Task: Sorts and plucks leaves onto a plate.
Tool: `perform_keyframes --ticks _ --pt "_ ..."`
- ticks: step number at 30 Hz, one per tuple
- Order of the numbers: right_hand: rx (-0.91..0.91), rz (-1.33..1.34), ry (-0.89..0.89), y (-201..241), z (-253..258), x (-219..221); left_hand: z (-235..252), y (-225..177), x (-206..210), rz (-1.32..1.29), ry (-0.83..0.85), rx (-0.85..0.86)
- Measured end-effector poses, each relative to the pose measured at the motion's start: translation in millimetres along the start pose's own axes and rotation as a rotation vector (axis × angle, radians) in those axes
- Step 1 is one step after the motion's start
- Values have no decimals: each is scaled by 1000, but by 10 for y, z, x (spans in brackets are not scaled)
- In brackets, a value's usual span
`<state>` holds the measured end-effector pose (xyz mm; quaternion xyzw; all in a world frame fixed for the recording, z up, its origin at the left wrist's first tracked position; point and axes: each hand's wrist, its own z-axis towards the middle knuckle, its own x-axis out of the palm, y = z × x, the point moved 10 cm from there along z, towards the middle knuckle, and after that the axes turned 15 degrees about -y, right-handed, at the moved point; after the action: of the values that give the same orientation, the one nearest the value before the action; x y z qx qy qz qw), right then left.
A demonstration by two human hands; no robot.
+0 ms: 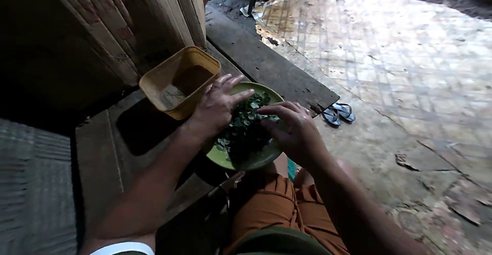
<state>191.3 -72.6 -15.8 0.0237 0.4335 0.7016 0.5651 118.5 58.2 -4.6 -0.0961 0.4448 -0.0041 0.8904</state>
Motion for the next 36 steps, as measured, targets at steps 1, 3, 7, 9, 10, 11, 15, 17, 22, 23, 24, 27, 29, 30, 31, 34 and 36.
perform_keyframes --ticks 1,3,7,9,10,11,15,17,22,23,24,27,29,30,31,34,36 --pt "-2 9 -13 4 -16 0 -3 7 28 12 13 2" --pt "-1 26 -31 4 -45 4 7 17 12 30 -28 32" --pt "5 44 -67 -17 -66 -39 26 81 -154 23 -98 -15" --pt "17 39 -97 -32 -56 -89 24 141 -280 -47 -112 -121" --pt "25 45 -116 -37 -45 -114 22 161 -343 -98 -120 -181" --pt "33 53 -133 -39 -31 -133 17 172 -395 -145 -128 -232" --pt "27 60 -162 13 43 -156 -17 179 -444 -309 -109 -392" --pt "43 73 -143 20 75 -125 -30 189 -433 -374 -102 -453" --pt "31 145 -125 59 134 -41 -36 155 -447 -491 -92 -559" --pt "22 165 -130 82 155 -38 -35 133 -444 -486 -84 -548" --pt "14 176 -139 110 181 -40 -35 115 -432 -476 -73 -532" --pt "-9 160 -157 190 278 -43 -48 75 -380 -438 -36 -477" --pt "-5 127 -142 208 334 -23 -51 31 -352 -448 -8 -460" --pt "-5 115 -133 210 350 -16 -53 15 -341 -455 0 -453" --pt "0 104 -123 206 360 -9 -56 8 -329 -474 10 -458" --pt "39 150 -109 132 349 2 -47 -29 -283 -631 32 -482" --pt "99 243 -99 57 322 26 -27 -93 -251 -761 12 -476"
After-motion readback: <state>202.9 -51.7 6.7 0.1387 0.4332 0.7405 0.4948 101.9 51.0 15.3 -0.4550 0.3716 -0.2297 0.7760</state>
